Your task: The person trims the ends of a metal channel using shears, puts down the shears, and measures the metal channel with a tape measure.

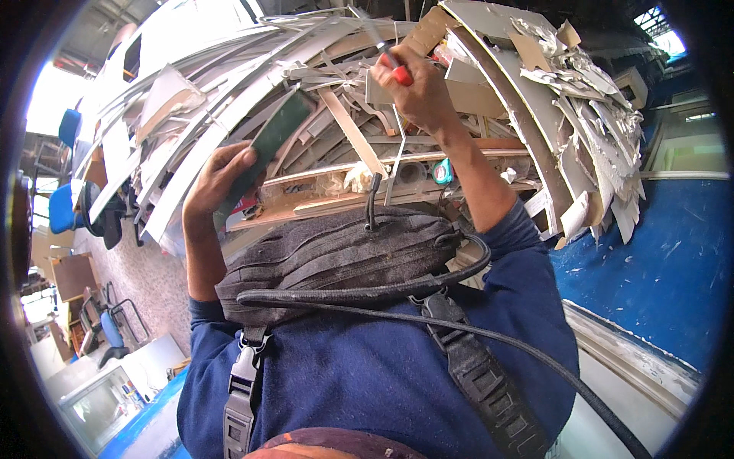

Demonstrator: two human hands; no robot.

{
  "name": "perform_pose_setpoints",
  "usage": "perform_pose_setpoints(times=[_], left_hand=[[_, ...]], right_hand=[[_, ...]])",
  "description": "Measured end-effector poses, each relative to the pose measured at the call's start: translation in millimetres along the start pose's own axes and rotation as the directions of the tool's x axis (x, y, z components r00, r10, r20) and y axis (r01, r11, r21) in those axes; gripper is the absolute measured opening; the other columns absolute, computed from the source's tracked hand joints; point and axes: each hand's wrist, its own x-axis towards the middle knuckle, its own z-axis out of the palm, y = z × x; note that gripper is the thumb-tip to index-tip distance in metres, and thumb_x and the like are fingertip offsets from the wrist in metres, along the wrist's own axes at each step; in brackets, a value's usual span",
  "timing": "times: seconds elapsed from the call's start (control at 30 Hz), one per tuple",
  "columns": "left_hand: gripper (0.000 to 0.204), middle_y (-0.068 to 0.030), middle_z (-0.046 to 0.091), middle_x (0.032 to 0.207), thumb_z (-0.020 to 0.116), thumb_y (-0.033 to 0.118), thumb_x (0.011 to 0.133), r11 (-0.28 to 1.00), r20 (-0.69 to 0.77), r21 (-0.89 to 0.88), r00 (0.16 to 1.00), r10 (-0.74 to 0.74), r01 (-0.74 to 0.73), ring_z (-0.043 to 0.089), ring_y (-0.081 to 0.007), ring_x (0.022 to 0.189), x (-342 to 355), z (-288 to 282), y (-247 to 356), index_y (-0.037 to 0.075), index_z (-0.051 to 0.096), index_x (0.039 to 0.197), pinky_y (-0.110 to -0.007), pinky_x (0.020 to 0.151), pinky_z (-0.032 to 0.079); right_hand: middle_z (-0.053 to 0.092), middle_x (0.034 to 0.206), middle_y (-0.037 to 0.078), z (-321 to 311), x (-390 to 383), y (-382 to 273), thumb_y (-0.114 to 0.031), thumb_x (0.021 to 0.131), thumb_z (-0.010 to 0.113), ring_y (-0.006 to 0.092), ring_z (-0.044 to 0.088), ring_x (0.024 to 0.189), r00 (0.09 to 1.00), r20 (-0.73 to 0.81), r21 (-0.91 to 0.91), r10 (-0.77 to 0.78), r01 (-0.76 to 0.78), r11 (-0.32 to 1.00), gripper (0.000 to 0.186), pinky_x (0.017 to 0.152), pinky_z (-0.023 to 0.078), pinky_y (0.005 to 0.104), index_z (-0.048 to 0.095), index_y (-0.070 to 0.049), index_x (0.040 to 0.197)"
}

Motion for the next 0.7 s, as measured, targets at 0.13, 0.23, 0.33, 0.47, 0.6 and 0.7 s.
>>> perform_pose_setpoints(times=[0.13, 0.23, 0.33, 0.47, 0.6, 0.7], left_hand=[[0.033, -0.0003, 0.055, 0.069, 0.056, 0.032, 0.104, 0.971, -0.372, 0.212, 0.928, -0.025, 0.111, 0.051, -0.0082, 0.062, 10.9, 25.3, -6.4, 0.002, 0.062, 0.095, -0.026, 0.057, 0.042], [0.026, -0.0014, 0.057, 0.075, 0.055, 0.027, 0.104, 0.957, -0.428, 0.288, 0.897, 0.110, 0.021, 0.051, -0.0092, 0.066, 13.5, 43.0, -23.7, 0.002, 0.061, 0.104, -0.027, 0.060, 0.043], [0.029, 0.0014, 0.055, 0.077, 0.055, 0.031, 0.105, 0.980, -0.451, 0.194, 0.884, 0.122, -0.036, 0.049, -0.0072, 0.067, 19.3, 57.3, -24.2, 0.003, 0.062, 0.112, -0.025, 0.060, 0.041], [0.034, 0.0034, 0.052, 0.068, 0.055, 0.034, 0.104, 0.980, -0.344, -0.152, 0.937, 0.066, -0.125, 0.043, -0.0057, 0.058, 22.3, 60.2, -28.5, 0.002, 0.064, 0.108, -0.024, 0.052, 0.034], [0.026, -0.0018, 0.058, 0.071, 0.063, 0.025, 0.100, 0.980, -0.528, 0.197, 0.842, 0.112, -0.007, 0.054, -0.0108, 0.062, 26.2, 50.4, -38.9, 0.005, 0.064, 0.116, -0.027, 0.060, 0.045], [0.040, -0.0149, 0.063, 0.103, 0.065, 0.009, 0.092, 0.898, -0.594, 0.434, 0.726, 0.346, -0.072, 0.062, -0.0273, 0.095, 29.6, 31.9, -49.7, 0.007, 0.058, 0.131, -0.038, 0.085, 0.049]], right_hand=[[0.064, 0.085, 0.006, 11.9, -8.0, -4.6, -0.021, 0.093, 0.066, 0.0148, 0.062, 0.079, 0.970, -0.242, -0.178, 0.017, -0.062, 0.982, 0.021, 0.075, 0.053, 0.0323, 0.060, -0.005, 0.105], [0.067, 0.103, 0.018, 24.1, -21.5, -20.7, -0.021, 0.087, 0.073, 0.0291, 0.069, 0.090, 0.972, -0.173, -0.117, 0.158, -0.179, 0.977, 0.037, 0.079, 0.055, 0.0393, 0.060, 0.000, 0.114], [0.067, 0.103, 0.017, 38.2, -28.1, -13.4, -0.022, 0.087, 0.073, 0.0293, 0.069, 0.091, 0.969, -0.244, -0.310, -0.044, -0.035, 0.950, 0.040, 0.079, 0.055, 0.0391, 0.059, 0.000, 0.118], [0.068, 0.090, 0.015, 36.2, -30.9, -21.3, -0.022, 0.087, 0.073, 0.0276, 0.069, 0.081, 0.977, -0.191, -0.055, 0.096, -0.109, 0.993, 0.033, 0.072, 0.054, 0.0377, 0.062, -0.002, 0.111], [0.067, 0.081, 0.008, 13.6, -24.7, -43.7, -0.028, 0.094, 0.065, 0.0168, 0.065, 0.070, 0.810, 0.532, 0.638, 0.246, -0.574, 0.513, 0.030, 0.061, 0.050, 0.0278, 0.064, -0.001, 0.107], [0.064, 0.078, 0.005, 27.4, -37.7, -40.8, -0.034, 0.098, 0.062, 0.0132, 0.062, 0.066, 0.684, 0.679, 0.510, 0.266, -0.701, 0.499, 0.039, 0.058, 0.050, 0.0262, 0.062, 0.004, 0.110]])
